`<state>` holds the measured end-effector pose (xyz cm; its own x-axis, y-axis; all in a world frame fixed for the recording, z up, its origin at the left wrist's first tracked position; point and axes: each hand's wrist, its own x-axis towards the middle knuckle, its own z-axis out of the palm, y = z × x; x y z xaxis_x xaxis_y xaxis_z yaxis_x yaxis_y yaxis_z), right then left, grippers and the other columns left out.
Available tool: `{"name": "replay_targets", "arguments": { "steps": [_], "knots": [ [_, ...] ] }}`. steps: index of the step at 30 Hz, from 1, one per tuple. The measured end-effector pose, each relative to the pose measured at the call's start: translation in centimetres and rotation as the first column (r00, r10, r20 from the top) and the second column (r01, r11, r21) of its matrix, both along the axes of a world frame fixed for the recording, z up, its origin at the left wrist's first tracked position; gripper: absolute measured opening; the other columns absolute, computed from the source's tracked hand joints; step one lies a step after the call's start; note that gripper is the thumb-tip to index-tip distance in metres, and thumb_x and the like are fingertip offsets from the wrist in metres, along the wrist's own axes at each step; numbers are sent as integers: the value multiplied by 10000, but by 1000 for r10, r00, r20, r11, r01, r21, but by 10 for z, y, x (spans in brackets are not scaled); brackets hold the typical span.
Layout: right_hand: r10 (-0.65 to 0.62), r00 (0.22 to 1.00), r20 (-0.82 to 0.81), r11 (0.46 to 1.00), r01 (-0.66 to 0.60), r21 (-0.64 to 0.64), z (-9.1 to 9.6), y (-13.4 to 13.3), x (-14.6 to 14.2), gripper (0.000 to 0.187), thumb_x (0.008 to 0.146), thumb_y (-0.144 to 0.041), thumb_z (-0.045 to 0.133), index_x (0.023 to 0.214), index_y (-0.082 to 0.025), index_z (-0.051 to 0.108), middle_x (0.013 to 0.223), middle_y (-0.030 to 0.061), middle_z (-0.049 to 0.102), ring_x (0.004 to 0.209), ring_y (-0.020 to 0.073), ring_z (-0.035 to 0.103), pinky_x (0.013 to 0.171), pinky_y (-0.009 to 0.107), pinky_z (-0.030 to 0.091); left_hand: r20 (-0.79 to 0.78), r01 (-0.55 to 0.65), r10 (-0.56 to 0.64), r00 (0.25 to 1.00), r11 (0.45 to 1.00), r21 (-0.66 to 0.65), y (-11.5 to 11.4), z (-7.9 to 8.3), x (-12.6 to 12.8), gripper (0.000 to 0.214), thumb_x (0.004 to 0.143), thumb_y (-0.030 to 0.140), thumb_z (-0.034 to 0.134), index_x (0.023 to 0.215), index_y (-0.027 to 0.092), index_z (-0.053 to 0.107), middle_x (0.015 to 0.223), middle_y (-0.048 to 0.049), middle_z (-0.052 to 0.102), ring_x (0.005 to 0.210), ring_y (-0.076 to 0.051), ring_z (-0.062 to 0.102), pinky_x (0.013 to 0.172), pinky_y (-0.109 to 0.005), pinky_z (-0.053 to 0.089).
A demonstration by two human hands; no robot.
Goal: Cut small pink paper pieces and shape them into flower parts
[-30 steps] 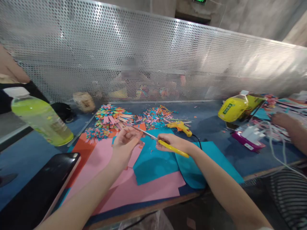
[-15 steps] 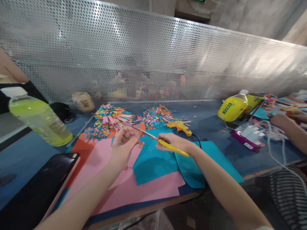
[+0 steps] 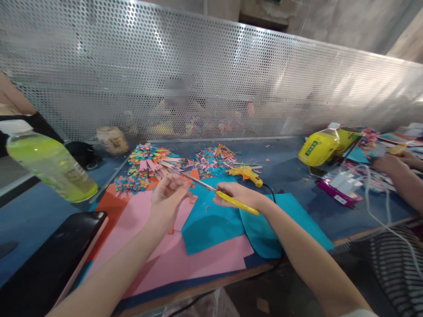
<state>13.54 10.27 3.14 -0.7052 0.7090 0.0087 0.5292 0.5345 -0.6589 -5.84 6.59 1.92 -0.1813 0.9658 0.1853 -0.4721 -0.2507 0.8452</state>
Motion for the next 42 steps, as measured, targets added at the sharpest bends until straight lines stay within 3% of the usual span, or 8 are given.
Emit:
{"name": "replay_targets", "arguments": {
  "steps": [8,25,42],
  "knots": [
    [22,999,-27,997,-24,-69,6,-5,-2,334,747,-488,489,697,-176,384,649,-39,371,576,79,333,511,208,307,-42,17,-17,999,1000,4,1,-2,-1,266,535,164,724,696,183,512,591,37,610,577,-127,599,435,-201,478],
    [3,1000,24,1000,-3,14,3,-5,1,385,753,-557,457,744,-176,406,706,-19,446,599,88,367,534,216,339,-62,15,-15,998,1000,-7,-1,-2,-1,230,572,161,692,708,187,508,619,28,607,564,-131,593,430,-207,457],
    [-6,1000,17,1000,6,-7,3,-5,-1,371,753,-532,468,688,-180,370,638,-46,365,562,72,310,490,197,283,-39,35,-35,999,999,10,-1,-3,0,208,588,148,698,705,183,530,634,28,621,522,-112,584,440,-213,465]
  ]
}}
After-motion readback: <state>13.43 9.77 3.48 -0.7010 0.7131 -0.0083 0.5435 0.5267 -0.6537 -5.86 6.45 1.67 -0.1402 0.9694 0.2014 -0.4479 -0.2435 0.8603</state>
